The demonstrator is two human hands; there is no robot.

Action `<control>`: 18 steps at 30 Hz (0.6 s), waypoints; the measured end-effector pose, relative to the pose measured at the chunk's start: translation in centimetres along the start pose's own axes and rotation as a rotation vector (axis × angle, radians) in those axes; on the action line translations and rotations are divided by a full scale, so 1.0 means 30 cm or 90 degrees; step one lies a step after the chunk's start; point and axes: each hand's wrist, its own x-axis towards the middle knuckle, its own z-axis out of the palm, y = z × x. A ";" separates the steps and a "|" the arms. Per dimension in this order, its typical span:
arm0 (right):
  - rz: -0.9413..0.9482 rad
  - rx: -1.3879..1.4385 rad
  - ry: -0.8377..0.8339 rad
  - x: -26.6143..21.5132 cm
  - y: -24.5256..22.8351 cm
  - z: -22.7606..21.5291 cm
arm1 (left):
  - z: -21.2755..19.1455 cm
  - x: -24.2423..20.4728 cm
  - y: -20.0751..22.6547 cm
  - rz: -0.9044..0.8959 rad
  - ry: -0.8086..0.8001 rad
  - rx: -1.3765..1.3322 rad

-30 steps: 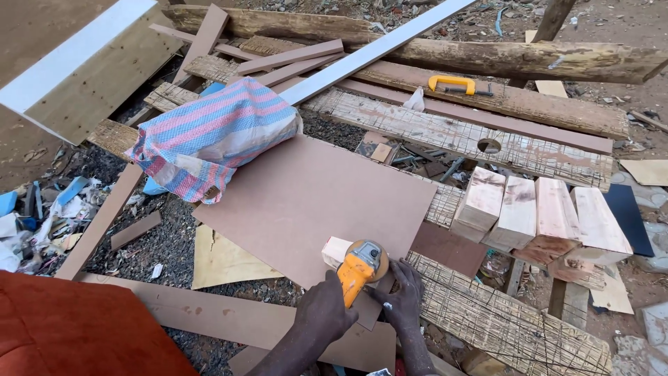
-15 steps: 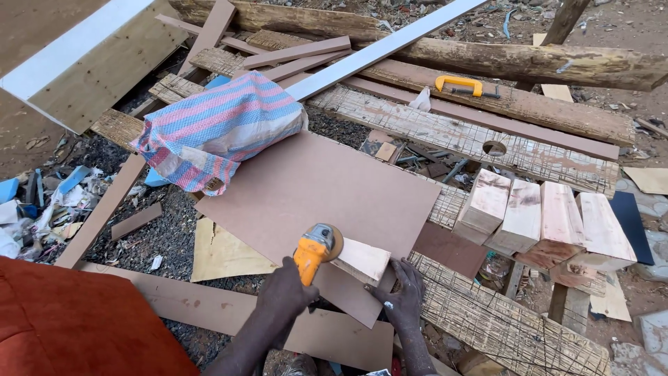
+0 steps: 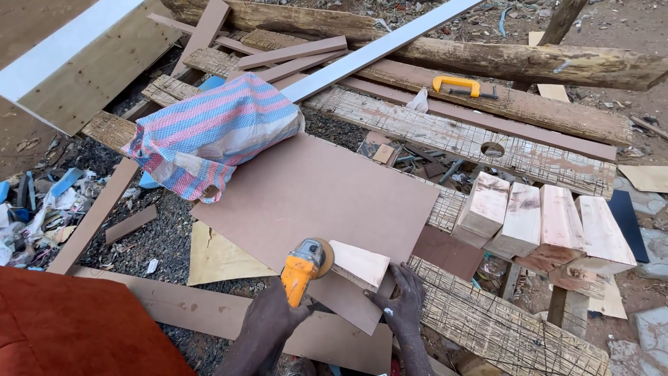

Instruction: Using a handheld angle grinder with a sanding disc to smooth the surfaces of small wooden blocks.

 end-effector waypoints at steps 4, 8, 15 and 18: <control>0.001 0.020 -0.010 -0.007 -0.030 -0.023 | -0.030 0.087 0.072 -0.002 -0.003 -0.008; 0.000 0.008 0.005 -0.003 -0.032 -0.019 | -0.016 0.114 0.165 0.062 0.032 0.028; 0.011 0.000 -0.014 0.000 -0.025 -0.024 | 0.035 -0.050 0.343 0.147 -0.075 0.056; 0.012 0.006 -0.002 -0.005 -0.042 -0.030 | 0.099 -0.048 0.332 0.151 -0.047 0.082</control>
